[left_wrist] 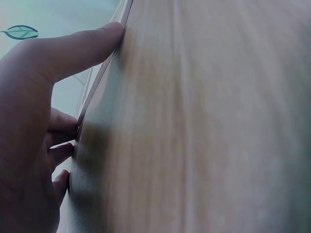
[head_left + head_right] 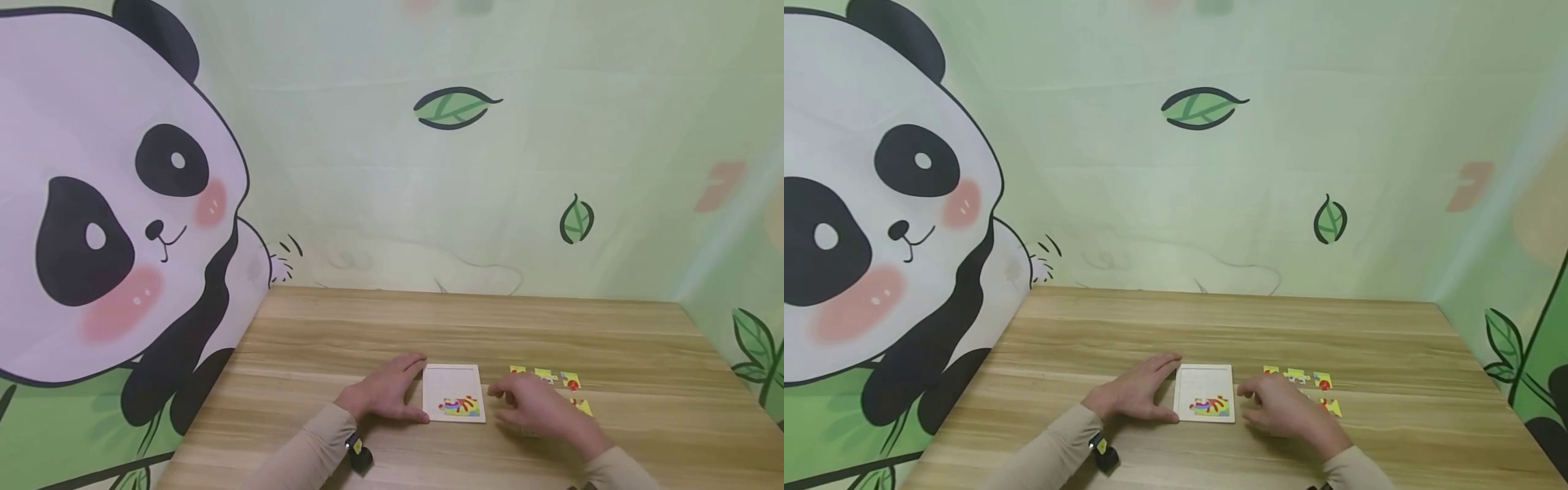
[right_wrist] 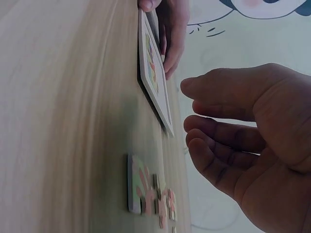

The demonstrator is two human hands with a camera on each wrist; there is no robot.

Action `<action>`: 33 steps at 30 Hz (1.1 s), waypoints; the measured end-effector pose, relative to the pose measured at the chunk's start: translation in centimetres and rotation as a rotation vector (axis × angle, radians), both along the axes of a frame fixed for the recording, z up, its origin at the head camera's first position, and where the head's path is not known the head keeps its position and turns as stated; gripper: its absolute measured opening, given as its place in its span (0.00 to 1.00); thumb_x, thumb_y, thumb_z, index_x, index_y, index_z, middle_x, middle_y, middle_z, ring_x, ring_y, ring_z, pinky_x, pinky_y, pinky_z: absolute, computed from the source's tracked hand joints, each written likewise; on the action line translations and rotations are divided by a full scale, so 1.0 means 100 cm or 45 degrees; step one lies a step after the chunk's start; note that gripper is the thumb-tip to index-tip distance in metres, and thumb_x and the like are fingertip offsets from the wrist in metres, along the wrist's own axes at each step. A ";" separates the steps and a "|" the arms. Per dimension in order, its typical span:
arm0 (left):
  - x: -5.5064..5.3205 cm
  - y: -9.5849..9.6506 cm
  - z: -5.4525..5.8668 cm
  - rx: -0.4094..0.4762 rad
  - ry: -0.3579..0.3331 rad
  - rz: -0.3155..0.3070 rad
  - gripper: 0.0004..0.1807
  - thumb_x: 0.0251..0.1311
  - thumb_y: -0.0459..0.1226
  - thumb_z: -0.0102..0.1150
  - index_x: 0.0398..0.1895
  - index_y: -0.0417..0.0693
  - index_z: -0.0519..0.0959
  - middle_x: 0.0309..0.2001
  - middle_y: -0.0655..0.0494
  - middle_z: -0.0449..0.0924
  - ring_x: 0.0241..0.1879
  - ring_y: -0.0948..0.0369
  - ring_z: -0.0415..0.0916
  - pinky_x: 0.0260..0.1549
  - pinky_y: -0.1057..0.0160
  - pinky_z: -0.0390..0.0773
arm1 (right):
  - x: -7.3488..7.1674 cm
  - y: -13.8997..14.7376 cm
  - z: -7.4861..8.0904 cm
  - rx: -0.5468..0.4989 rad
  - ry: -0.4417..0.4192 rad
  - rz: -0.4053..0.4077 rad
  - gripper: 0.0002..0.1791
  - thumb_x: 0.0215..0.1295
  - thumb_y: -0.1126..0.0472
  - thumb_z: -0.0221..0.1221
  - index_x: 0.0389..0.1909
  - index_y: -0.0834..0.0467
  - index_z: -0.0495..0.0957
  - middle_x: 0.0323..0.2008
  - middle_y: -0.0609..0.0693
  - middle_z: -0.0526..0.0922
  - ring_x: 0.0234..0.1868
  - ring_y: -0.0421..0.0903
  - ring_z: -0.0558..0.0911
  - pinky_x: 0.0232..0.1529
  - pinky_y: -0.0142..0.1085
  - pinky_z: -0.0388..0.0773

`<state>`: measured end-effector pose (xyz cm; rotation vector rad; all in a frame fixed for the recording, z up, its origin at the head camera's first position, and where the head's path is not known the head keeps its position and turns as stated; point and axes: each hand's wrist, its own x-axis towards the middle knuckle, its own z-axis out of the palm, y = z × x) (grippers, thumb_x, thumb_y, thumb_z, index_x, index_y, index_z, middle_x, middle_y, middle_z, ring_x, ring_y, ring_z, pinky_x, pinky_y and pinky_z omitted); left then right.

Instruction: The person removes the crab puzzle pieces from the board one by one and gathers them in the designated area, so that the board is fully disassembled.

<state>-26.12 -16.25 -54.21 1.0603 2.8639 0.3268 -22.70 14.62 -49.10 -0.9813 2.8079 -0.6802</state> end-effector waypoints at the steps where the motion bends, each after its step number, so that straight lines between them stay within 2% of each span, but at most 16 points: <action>1: 0.000 0.000 0.000 0.002 -0.001 0.000 0.58 0.47 0.70 0.61 0.73 0.41 0.58 0.74 0.49 0.57 0.72 0.53 0.56 0.72 0.55 0.59 | 0.000 -0.002 0.000 -0.006 -0.006 0.006 0.16 0.52 0.61 0.70 0.44 0.59 0.84 0.30 0.41 0.80 0.30 0.35 0.73 0.29 0.30 0.74; 6: 0.001 0.000 0.001 0.005 0.005 -0.004 0.58 0.46 0.70 0.61 0.73 0.41 0.59 0.74 0.49 0.57 0.72 0.53 0.57 0.72 0.56 0.59 | -0.002 -0.009 -0.004 -0.029 0.035 0.047 0.17 0.53 0.61 0.69 0.45 0.60 0.84 0.30 0.43 0.82 0.30 0.35 0.74 0.29 0.29 0.75; 11: 0.001 0.001 0.000 0.005 0.004 -0.002 0.58 0.46 0.70 0.61 0.73 0.41 0.59 0.74 0.49 0.57 0.72 0.53 0.57 0.72 0.56 0.59 | -0.003 -0.017 -0.006 -0.020 0.107 0.065 0.14 0.53 0.59 0.68 0.42 0.56 0.84 0.29 0.42 0.80 0.28 0.34 0.72 0.27 0.28 0.72; 19: 0.002 0.000 0.002 0.007 -0.007 -0.001 0.58 0.47 0.69 0.61 0.73 0.41 0.58 0.74 0.49 0.56 0.73 0.53 0.56 0.72 0.55 0.59 | -0.008 -0.029 -0.010 -0.079 0.047 0.124 0.15 0.52 0.62 0.69 0.42 0.60 0.83 0.29 0.45 0.79 0.28 0.36 0.73 0.28 0.28 0.72; 33: 0.000 0.000 -0.002 0.013 0.003 -0.013 0.58 0.48 0.69 0.60 0.73 0.41 0.57 0.74 0.48 0.56 0.72 0.52 0.56 0.72 0.54 0.60 | -0.011 -0.046 -0.014 0.010 0.087 0.144 0.15 0.53 0.61 0.68 0.43 0.58 0.83 0.33 0.43 0.83 0.31 0.37 0.76 0.31 0.30 0.74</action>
